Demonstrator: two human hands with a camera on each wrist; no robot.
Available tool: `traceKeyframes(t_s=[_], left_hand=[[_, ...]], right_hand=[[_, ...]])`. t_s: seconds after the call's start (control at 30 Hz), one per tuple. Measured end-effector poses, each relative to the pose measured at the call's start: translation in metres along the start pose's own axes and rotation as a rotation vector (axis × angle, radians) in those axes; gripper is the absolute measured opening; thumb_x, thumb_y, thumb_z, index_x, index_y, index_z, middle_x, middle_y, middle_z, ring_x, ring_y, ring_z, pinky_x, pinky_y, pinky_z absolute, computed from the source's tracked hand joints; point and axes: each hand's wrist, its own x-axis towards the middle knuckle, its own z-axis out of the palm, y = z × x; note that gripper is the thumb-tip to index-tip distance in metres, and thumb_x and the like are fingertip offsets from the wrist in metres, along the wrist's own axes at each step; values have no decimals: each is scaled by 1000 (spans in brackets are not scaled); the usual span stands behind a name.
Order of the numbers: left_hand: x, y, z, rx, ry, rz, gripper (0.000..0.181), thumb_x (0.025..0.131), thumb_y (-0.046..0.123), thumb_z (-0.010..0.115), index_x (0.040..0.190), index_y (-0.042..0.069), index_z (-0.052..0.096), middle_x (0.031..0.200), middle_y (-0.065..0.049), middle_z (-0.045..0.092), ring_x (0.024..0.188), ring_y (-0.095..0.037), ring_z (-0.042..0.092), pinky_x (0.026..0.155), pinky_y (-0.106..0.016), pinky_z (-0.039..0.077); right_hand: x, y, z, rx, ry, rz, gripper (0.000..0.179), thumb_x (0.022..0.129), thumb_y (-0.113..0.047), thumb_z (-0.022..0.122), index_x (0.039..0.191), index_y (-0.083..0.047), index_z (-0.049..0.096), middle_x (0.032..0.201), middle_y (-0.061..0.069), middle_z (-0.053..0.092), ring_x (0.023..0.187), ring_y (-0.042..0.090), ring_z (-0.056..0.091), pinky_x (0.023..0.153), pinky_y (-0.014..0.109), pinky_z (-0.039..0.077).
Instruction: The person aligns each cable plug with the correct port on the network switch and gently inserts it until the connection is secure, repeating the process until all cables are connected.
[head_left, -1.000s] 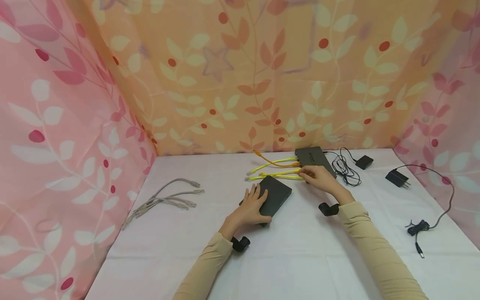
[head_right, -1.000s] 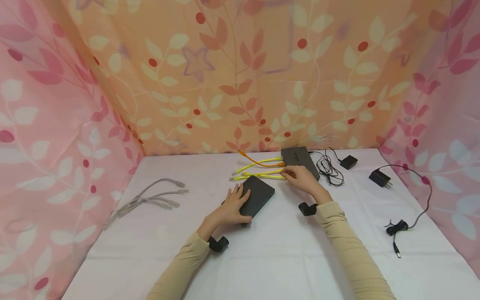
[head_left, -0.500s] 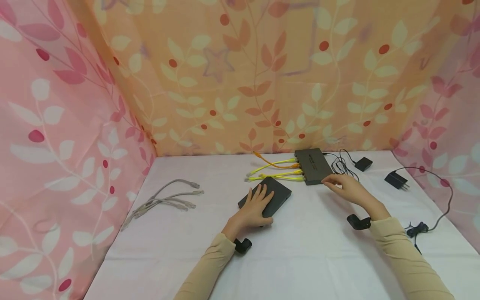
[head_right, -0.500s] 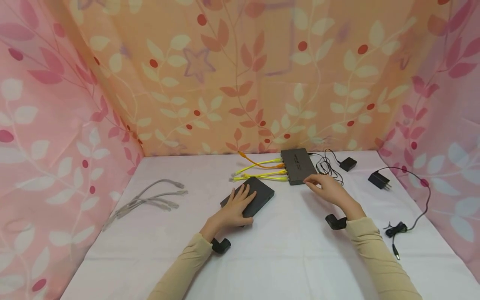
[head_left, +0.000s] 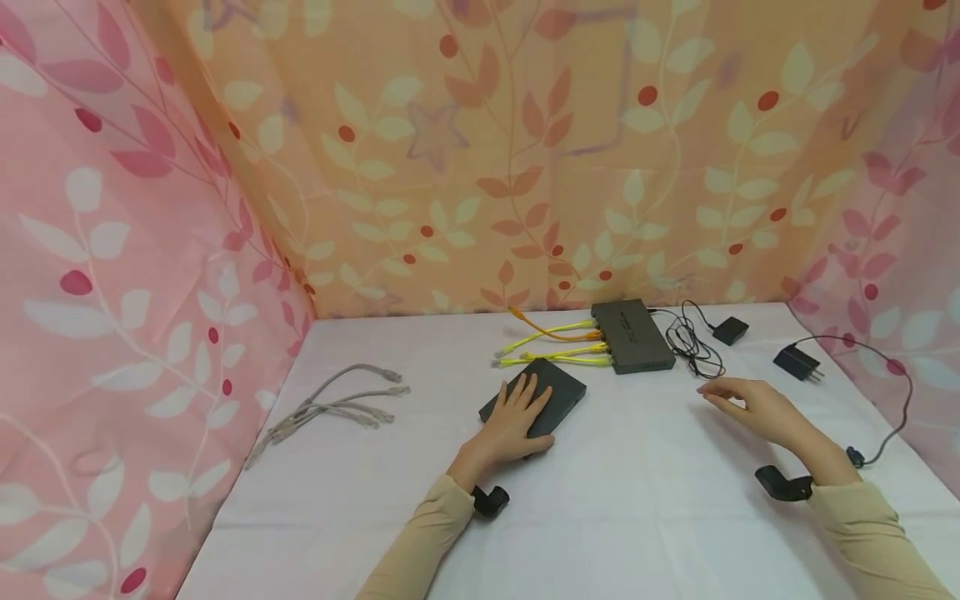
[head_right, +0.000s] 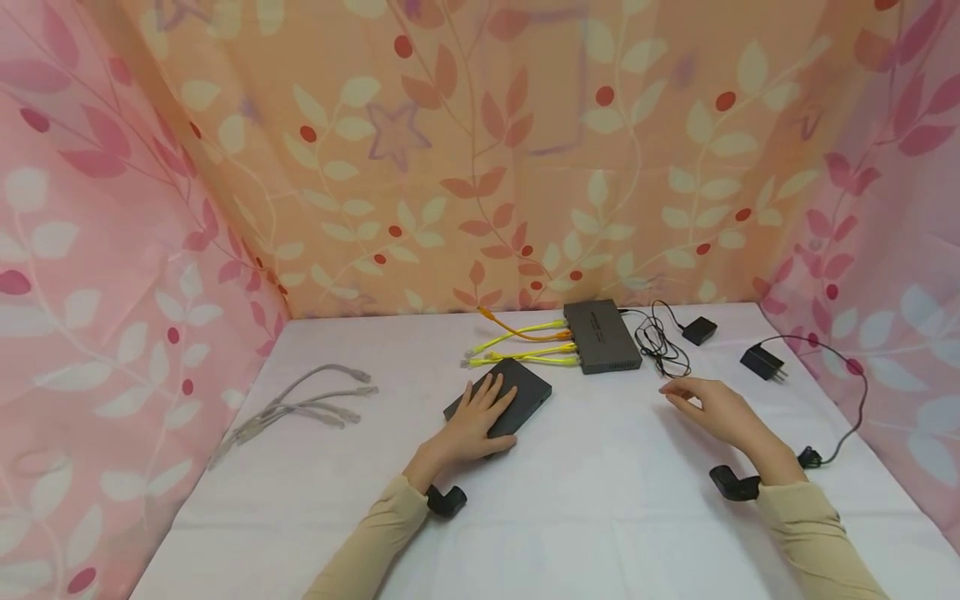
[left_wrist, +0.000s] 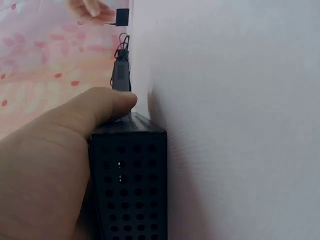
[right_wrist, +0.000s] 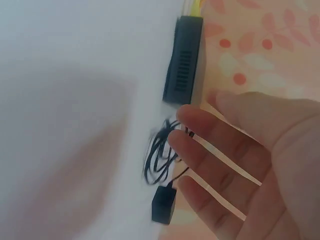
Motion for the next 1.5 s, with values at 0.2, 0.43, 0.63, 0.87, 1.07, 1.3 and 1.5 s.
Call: traceKeyframes(t_s=[0.2, 0.43, 0.63, 0.87, 1.07, 1.3, 1.5], left_hand=[[-2, 3, 1, 14, 2, -11, 79, 90, 55, 47, 150, 19, 12, 156, -13, 0, 143, -30, -4, 111, -55, 0], [-2, 5, 4, 17, 3, -17, 79, 90, 56, 47, 150, 19, 11, 156, -13, 0, 143, -29, -4, 111, -54, 0], [-1, 6, 6, 31, -14, -27, 80, 90, 57, 45, 150, 21, 8, 156, -11, -2, 143, -27, -7, 112, -53, -2], [-2, 8, 3, 28, -6, -23, 79, 90, 56, 46, 150, 20, 9, 156, -12, 0, 143, -28, -6, 112, -53, -2], [-2, 7, 3, 33, 9, -20, 79, 90, 55, 46, 150, 18, 11, 155, -13, 1, 143, -29, -4, 111, -54, 0], [-2, 6, 2, 27, 13, -21, 78, 90, 54, 47, 150, 18, 12, 155, -13, 1, 143, -30, -3, 111, -53, -1], [-2, 4, 2, 33, 30, -21, 78, 90, 54, 47, 150, 18, 12, 155, -13, 1, 143, -30, -3, 112, -54, 0]], right_hand=[[-27, 14, -1, -28, -6, 42, 22, 83, -6, 66, 104, -8, 67, 100, 9, 68, 92, 30, 61, 79, 52, 47], [-56, 27, -2, -117, 49, 17, 21, 76, -4, 72, 95, -13, 68, 90, -2, 63, 75, 1, 54, 64, 31, 49], [-75, 36, -5, -135, -48, 125, 17, 76, -7, 71, 92, -14, 68, 89, -2, 58, 72, 1, 49, 60, 27, 45], [-88, 45, -6, -103, -130, 219, 16, 79, -8, 69, 95, -8, 68, 91, 6, 58, 78, 20, 56, 67, 43, 50], [-102, 53, -6, -216, -63, 134, 23, 75, 8, 64, 86, -11, 69, 87, 2, 59, 71, 7, 49, 61, 31, 46], [-118, 61, -6, -235, -74, 122, 48, 57, 25, 50, 82, -12, 68, 95, 14, 61, 86, 38, 55, 76, 54, 43], [-128, 66, -4, -251, -114, 178, 37, 61, 19, 61, 82, -11, 68, 97, 18, 61, 92, 45, 53, 79, 59, 40]])
